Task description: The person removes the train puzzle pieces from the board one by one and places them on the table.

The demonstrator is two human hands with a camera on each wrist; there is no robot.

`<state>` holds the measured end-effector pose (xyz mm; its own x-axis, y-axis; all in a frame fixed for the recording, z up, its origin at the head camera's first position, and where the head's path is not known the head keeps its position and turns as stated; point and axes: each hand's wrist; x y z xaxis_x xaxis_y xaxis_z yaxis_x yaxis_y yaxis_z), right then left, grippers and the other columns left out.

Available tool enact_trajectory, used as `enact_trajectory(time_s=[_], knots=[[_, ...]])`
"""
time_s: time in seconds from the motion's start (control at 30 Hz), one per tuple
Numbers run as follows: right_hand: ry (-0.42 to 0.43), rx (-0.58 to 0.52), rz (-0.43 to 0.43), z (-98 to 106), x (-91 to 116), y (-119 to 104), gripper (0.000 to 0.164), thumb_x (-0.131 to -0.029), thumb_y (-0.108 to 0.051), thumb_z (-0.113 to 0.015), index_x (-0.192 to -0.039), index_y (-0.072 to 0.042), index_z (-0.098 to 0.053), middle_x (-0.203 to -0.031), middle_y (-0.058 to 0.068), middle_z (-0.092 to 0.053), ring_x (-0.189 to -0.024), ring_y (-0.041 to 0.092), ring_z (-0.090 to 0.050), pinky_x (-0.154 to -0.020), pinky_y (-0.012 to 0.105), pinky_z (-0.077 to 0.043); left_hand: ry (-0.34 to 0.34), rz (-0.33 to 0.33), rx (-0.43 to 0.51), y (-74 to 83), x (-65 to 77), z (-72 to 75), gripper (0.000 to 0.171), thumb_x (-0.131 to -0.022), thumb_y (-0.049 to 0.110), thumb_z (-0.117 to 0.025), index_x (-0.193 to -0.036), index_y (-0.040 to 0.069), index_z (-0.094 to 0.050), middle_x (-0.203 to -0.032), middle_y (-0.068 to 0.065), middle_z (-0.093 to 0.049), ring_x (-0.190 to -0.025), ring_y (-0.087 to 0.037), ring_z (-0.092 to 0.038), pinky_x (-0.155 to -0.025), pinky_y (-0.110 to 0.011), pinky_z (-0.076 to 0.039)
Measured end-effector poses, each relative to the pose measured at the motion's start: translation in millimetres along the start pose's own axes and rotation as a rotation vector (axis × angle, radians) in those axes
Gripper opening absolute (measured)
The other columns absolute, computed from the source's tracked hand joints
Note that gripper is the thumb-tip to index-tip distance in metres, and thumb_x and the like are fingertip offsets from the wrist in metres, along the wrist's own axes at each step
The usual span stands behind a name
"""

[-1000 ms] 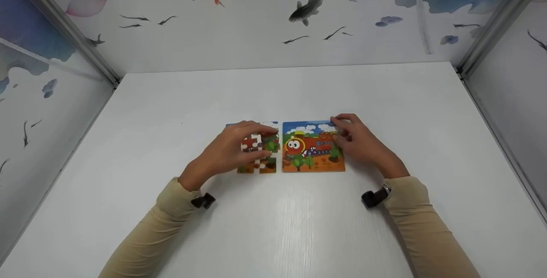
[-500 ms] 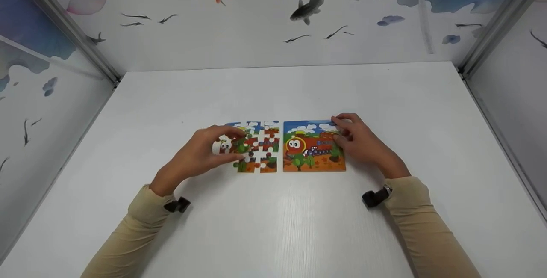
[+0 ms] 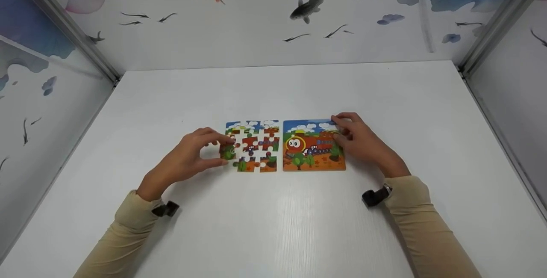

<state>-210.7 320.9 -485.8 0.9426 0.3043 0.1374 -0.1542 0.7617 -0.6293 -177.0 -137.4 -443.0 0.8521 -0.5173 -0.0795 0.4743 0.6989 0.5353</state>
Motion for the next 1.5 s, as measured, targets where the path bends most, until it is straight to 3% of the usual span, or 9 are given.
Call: enact_trajectory(time_s=[0.33,0.63,1.03,1.23,1.5], knots=[[-0.011,-0.009,-0.007,0,0,0,0.059,-0.114,-0.028,-0.057,-0.169,-0.015,-0.039,-0.172,0.016,-0.029,-0.123,0.029,-0.049,-0.092,0.016,-0.039,-0.062,0.05,0.072,-9.2,2.1,-1.0,0.048,-0.086,0.018,-0.094,-0.131,0.016,-0.076,-0.123,0.002,-0.078,-0.112,-0.024,-0.068,-0.104,-0.045,-0.056],[0.001,-0.013,0.006,0,-1,-1,0.058,-0.114,-0.027,-0.057,-0.168,-0.014,-0.041,-0.172,0.015,-0.03,-0.12,0.028,-0.049,-0.09,0.018,-0.039,-0.137,0.066,0.066,-10.7,0.5,-5.0,0.047,-0.086,0.017,-0.094,-0.128,0.012,-0.076,-0.12,0.0,-0.078,-0.105,-0.021,-0.067,-0.097,-0.041,-0.058],[-0.005,-0.029,-0.002,1,0,-1,0.058,-0.114,-0.026,-0.057,-0.168,-0.013,-0.04,-0.171,0.017,-0.03,-0.12,0.028,-0.047,-0.089,0.017,-0.039,-0.164,0.132,0.123,-9.9,2.1,-4.2,0.048,-0.087,0.014,-0.093,-0.129,0.011,-0.07,-0.117,-0.003,-0.074,-0.106,-0.023,-0.065,-0.098,-0.041,-0.058],[-0.009,-0.034,-0.008,1,0,-1,0.058,-0.114,-0.026,-0.057,-0.168,-0.015,-0.04,-0.172,0.015,-0.029,-0.123,0.029,-0.047,-0.09,0.014,-0.039,-0.181,0.111,0.106,-10.8,2.7,-2.7,0.035,-0.09,0.012,-0.09,-0.122,0.011,-0.077,-0.116,-0.003,-0.076,-0.108,-0.021,-0.067,-0.1,-0.042,-0.059],[-0.003,-0.032,0.0,1,0,-1,0.057,-0.114,-0.026,-0.058,-0.168,-0.014,-0.042,-0.171,0.015,-0.031,-0.121,0.028,-0.048,-0.089,0.014,-0.039,-0.189,0.107,0.093,-10.8,3.0,-2.3,0.032,-0.089,0.011,-0.089,-0.12,0.009,-0.08,-0.113,-0.004,-0.076,-0.107,-0.021,-0.066,-0.098,-0.041,-0.059]])
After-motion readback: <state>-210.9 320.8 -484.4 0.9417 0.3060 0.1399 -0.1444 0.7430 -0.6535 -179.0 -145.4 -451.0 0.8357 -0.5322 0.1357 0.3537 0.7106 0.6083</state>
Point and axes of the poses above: each hand's wrist, its own x-axis away from the middle knuckle, its own z-axis out of the back of the hand, y = z × x
